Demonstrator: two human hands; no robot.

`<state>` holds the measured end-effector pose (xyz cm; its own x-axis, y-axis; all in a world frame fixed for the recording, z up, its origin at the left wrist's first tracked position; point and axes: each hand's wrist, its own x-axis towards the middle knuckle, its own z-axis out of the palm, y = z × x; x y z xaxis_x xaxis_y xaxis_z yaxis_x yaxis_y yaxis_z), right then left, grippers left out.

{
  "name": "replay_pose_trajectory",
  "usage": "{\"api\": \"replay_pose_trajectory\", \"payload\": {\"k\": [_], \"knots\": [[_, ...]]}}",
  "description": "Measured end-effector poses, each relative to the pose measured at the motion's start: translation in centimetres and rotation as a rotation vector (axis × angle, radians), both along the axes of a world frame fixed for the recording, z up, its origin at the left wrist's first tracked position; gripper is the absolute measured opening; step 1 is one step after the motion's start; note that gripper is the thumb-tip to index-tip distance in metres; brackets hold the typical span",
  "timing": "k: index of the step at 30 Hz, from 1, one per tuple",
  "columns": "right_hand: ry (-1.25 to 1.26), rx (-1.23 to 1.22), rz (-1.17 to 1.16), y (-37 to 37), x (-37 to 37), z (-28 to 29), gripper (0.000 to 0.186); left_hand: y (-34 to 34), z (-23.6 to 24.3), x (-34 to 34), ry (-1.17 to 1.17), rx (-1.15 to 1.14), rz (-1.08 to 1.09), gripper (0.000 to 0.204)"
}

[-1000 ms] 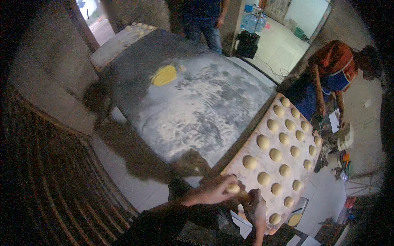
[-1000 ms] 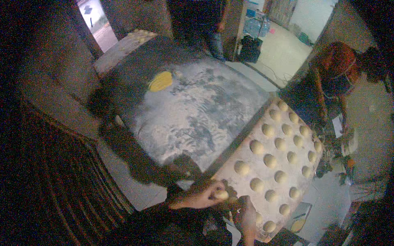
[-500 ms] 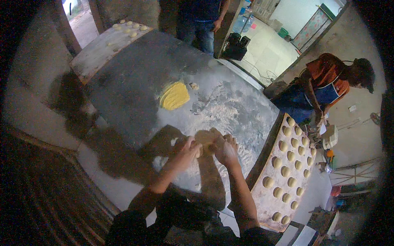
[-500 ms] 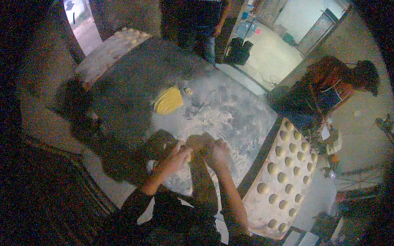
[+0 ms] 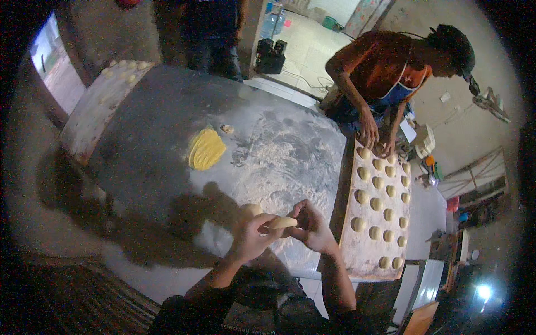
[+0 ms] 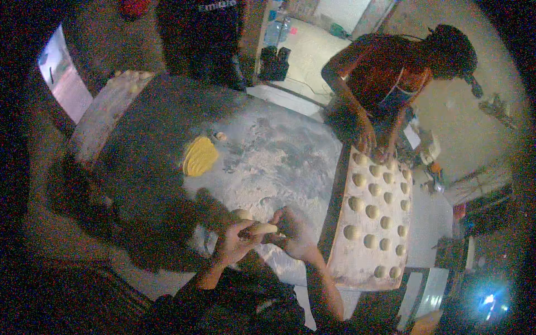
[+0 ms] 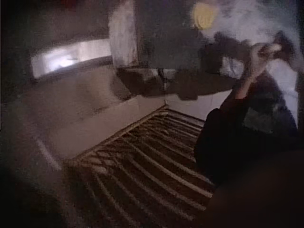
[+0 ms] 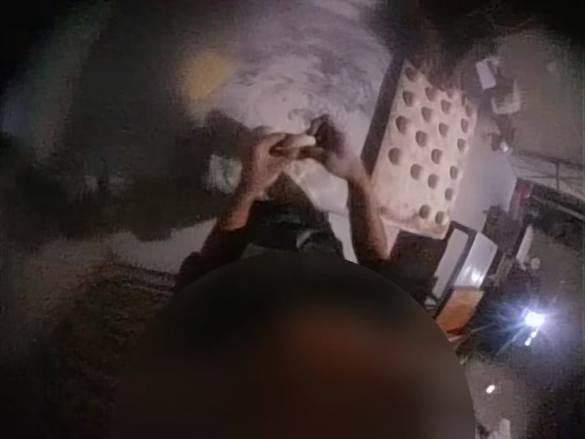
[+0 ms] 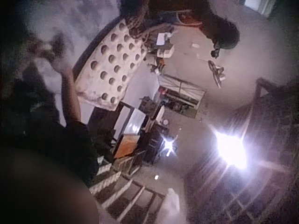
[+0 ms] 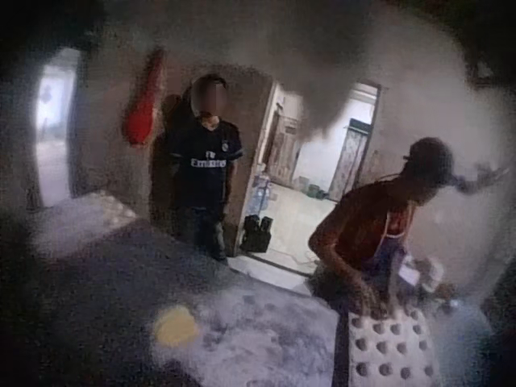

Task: The person shapes small dough pieces into ring forms by hand and places them on a wooden board. They repeatedly pick up dough, roll it into a ring, and arrange the rings on the board, then carry the board to a wooden rack and place it among other boards.

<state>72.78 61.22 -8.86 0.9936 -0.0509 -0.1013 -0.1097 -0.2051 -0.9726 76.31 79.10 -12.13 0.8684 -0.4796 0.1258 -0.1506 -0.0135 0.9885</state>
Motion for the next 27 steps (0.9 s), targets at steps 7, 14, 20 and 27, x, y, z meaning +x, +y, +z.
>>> {"api": "replay_pose_trajectory", "payload": {"k": [7,14,20,27], "knots": [[-0.134,0.178,-0.077,4.9,2.4,-3.9,0.046,-0.3,-4.2,2.0,-0.253,0.101,0.342,0.04],[0.086,0.766,-0.153,4.5,-1.7,-3.9,0.049,2.5,-2.6,0.2,0.282,-0.502,-0.121,0.034],[0.139,0.486,-0.164,5.8,-2.4,-0.1,0.039,0.9,-1.6,-0.4,0.234,-0.059,-0.03,0.015],[0.033,0.758,-0.39,3.8,-5.4,0.9,0.046,-1.8,-1.2,-3.8,-0.609,0.203,0.003,0.017]]}}
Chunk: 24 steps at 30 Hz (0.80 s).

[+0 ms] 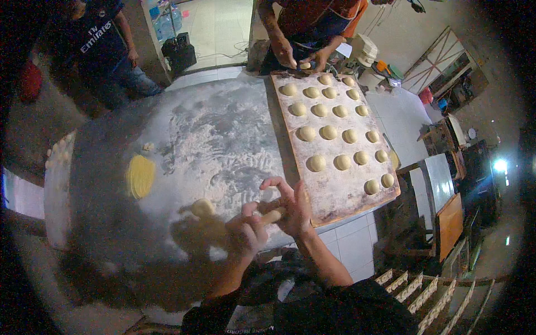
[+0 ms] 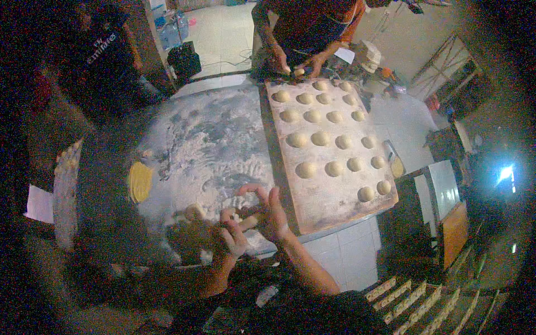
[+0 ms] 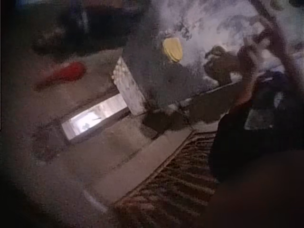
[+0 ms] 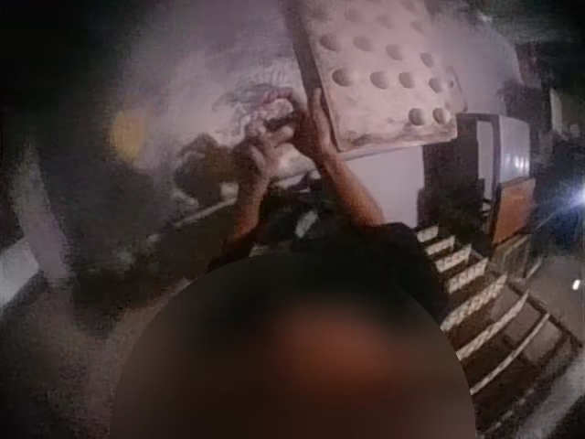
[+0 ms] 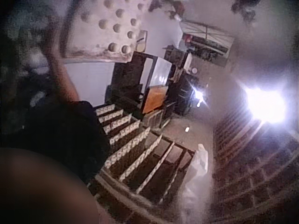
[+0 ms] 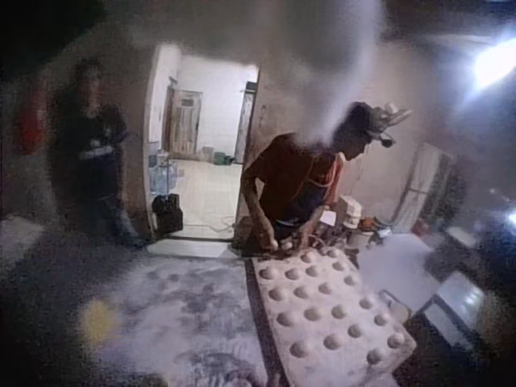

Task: The person shapes small dough pieces into ring forms by hand and places them on a wooden board. They repeatedly pick up dough, roll it into a ring, and arrange the rings on the board, then carry the board to a wooden rack and place it among other boards.

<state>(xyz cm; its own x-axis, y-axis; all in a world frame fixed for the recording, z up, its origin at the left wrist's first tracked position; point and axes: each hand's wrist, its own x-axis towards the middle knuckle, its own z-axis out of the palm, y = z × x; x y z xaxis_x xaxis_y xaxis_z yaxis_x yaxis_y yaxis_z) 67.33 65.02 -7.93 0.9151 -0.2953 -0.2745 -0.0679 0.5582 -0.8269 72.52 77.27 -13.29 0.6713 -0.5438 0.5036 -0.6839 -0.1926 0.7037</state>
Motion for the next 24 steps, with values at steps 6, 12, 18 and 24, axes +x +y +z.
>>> {"api": "replay_pose_trajectory", "payload": {"k": [6,12,18,24], "knots": [[-0.351,0.233,-0.107,-2.6,-3.5,-1.4,0.04,-4.0,1.0,-1.8,0.304,-0.159,-0.132,0.017],[-0.413,0.209,-0.136,-5.2,-6.4,-0.9,0.039,-7.6,0.8,-5.3,0.422,-0.074,-0.104,0.014],[-0.377,0.246,-0.193,-8.1,-8.9,-0.9,0.049,-10.6,1.1,-6.5,0.351,-0.06,-0.134,0.011],[-0.452,0.108,-0.225,-9.9,-10.4,-2.8,0.058,-12.0,2.4,-7.9,0.297,-0.064,-0.153,0.015]]}}
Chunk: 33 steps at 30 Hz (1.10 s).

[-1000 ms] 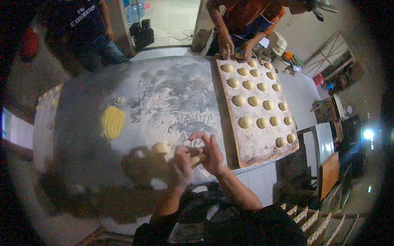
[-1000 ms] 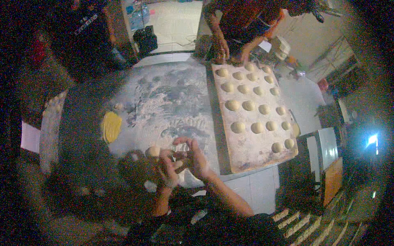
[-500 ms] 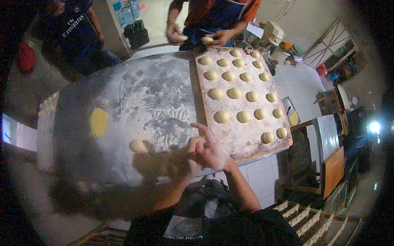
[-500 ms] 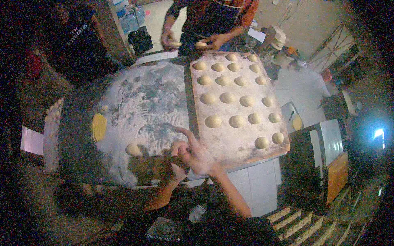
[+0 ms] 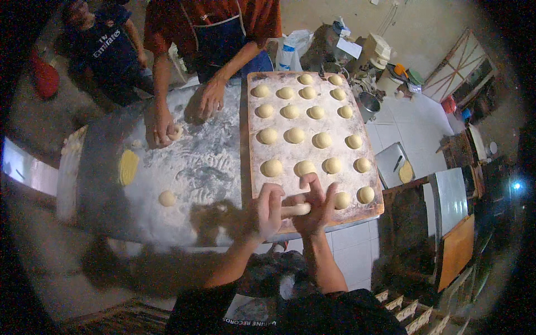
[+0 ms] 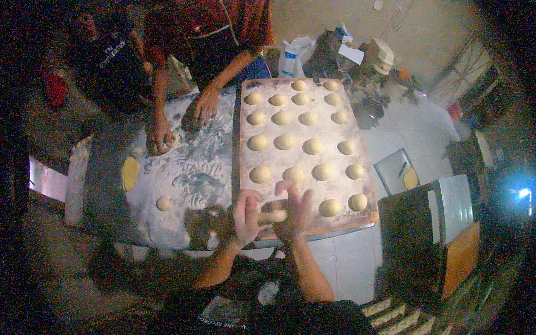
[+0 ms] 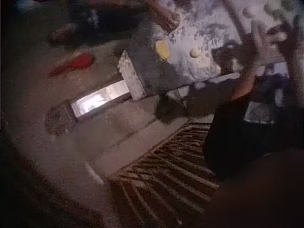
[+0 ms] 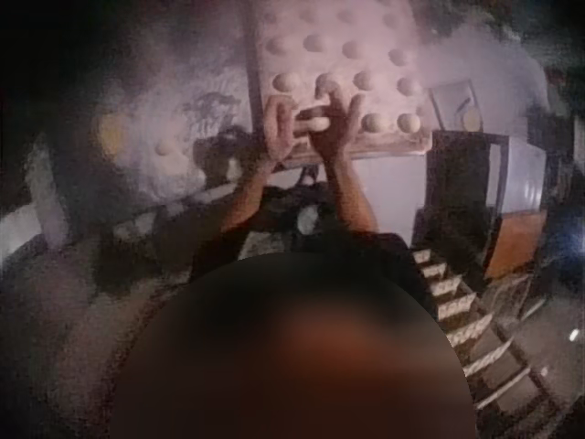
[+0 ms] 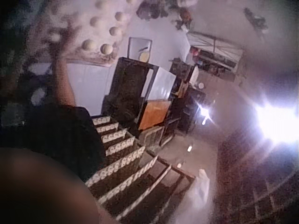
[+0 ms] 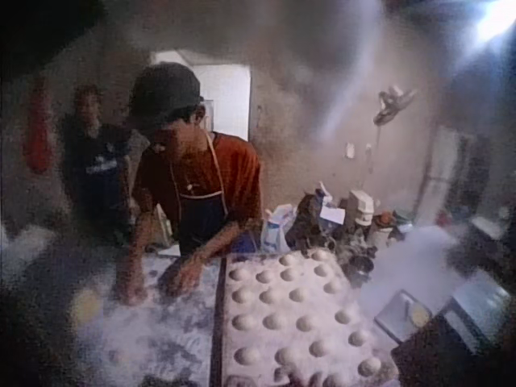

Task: The person shapes small dough pieces into ring forms by hand and places them on a wooden board. They repeatedly pick up dough, roll it into a ring, and arrange the rings on the board, then carry the board to a wooden rack and place it among other boards.

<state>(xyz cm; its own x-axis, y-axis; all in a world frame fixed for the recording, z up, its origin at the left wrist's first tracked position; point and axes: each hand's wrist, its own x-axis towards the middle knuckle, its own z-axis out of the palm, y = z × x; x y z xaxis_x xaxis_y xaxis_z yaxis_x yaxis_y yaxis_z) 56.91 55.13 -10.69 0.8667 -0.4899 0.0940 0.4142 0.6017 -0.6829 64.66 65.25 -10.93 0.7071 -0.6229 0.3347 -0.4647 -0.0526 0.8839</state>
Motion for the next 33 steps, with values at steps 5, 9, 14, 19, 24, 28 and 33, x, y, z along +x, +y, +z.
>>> {"api": "replay_pose_trajectory", "payload": {"k": [5,9,14,19,24,28,33], "knots": [[-0.203,0.05,0.202,-0.7,-0.1,0.3,0.056,-0.6,0.1,-0.4,0.014,0.043,-0.009,0.015],[0.48,-0.836,0.074,-0.3,-0.7,1.0,0.055,-0.3,0.1,-0.3,-0.078,0.085,-0.012,0.018],[-0.007,-0.136,0.125,0.2,-0.9,0.9,0.044,0.3,0.1,-0.2,-0.002,0.064,-0.011,0.022],[-0.271,0.254,0.095,0.8,-0.1,0.1,0.038,0.9,0.2,-0.4,0.13,0.032,0.013,0.024],[-0.06,0.009,0.154,1.1,0.0,-0.4,0.039,2.4,1.0,-0.2,0.127,0.203,-0.004,0.021],[0.323,-0.902,0.028,1.5,0.3,-0.4,0.052,3.6,1.0,0.0,-0.099,0.365,0.059,0.018],[0.063,-0.122,0.064,2.6,0.8,0.5,0.063,4.1,-0.1,0.5,0.097,0.21,0.044,0.016]]}}
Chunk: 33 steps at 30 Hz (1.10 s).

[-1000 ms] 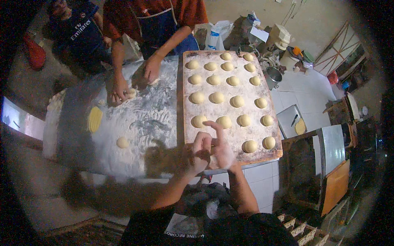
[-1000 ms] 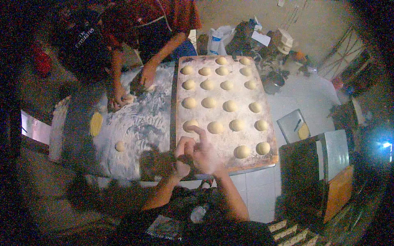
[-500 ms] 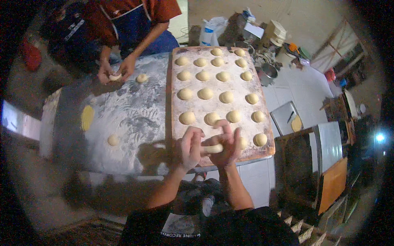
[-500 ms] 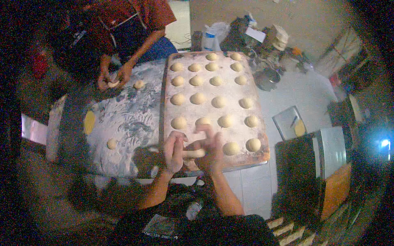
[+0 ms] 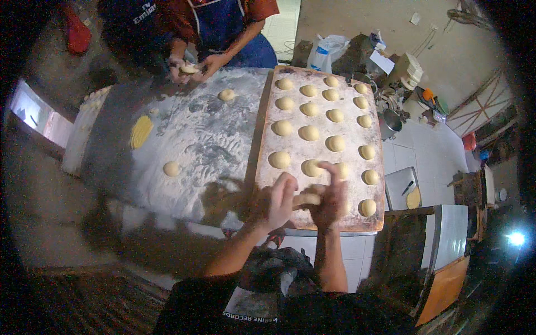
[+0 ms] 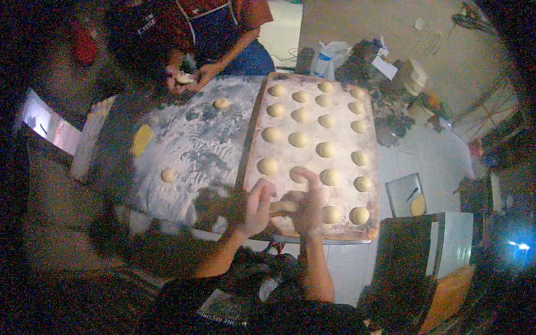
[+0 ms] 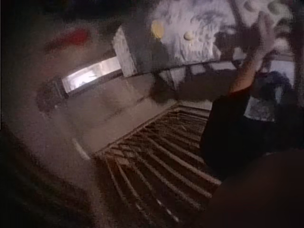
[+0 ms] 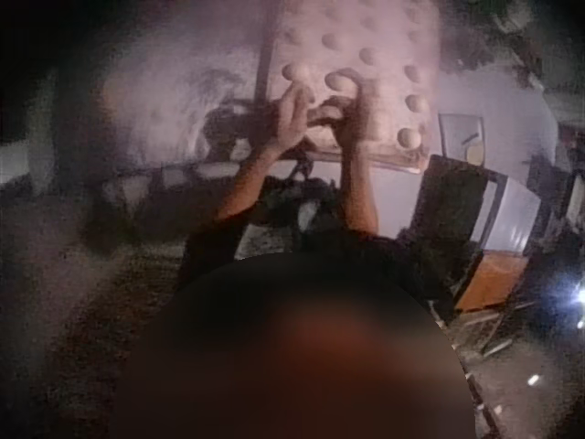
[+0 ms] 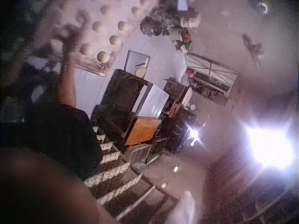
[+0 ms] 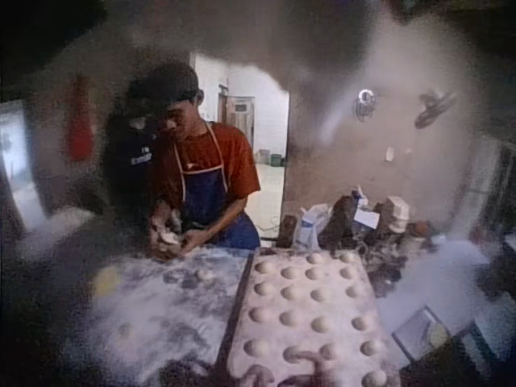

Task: The person shapes small dough pieces into ring forms by hand and places them on a wooden board. They repeatedly pick up dough, roll it into a ring, and arrange the rings on the board, then carry the board to a wooden rack and place it among other boards.

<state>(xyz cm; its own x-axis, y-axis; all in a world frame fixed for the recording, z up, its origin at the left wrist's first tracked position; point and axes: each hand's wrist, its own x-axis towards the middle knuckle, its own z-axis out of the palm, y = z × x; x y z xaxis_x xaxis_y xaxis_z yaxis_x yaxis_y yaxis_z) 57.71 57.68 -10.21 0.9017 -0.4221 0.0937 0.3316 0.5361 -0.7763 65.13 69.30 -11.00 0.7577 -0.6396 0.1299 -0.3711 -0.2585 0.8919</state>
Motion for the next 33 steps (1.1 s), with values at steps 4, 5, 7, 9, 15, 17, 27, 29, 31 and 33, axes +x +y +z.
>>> {"api": "replay_pose_trajectory", "payload": {"k": [4,5,7,9,15,17,27,29,31,33], "knots": [[0.353,-0.457,0.238,0.2,0.2,0.7,0.051,0.6,-1.0,1.1,0.078,-0.258,0.003,0.023],[0.369,-0.343,0.233,0.1,0.3,0.6,0.051,0.7,-1.3,1.4,0.099,-0.232,0.074,0.024],[0.441,-0.158,0.256,0.1,0.8,-0.1,0.05,1.8,-2.0,2.2,0.185,-0.13,0.191,0.026],[0.504,-0.039,0.32,0.2,1.6,-1.3,0.052,2.2,-2.9,2.9,0.258,0.082,0.179,0.032],[0.849,-1.293,-0.028,0.9,2.2,-4.6,0.071,4.0,-5.2,3.6,0.189,0.395,0.203,0.047],[0.885,-1.299,0.067,1.5,1.7,-4.8,0.072,5.1,-5.4,3.2,0.06,0.486,0.101,0.06],[0.969,-1.159,-0.282,-3.8,0.8,-5.9,0.026,0.0,-4.5,7.6,-0.033,0.36,0.065,0.047],[1.122,-1.234,-0.25,-6.0,2.7,-7.6,0.025,-2.9,-4.8,8.3,-0.267,0.461,0.047,0.04],[0.981,-1.245,-0.413,-6.9,4.6,-8.6,0.027,-4.1,-5.4,9.1,-0.264,0.379,-0.111,0.038],[0.887,-1.311,-0.254,-6.2,6.0,-8.3,0.027,-2.0,-6.1,9.3,-0.036,0.135,-0.192,0.03]]}}
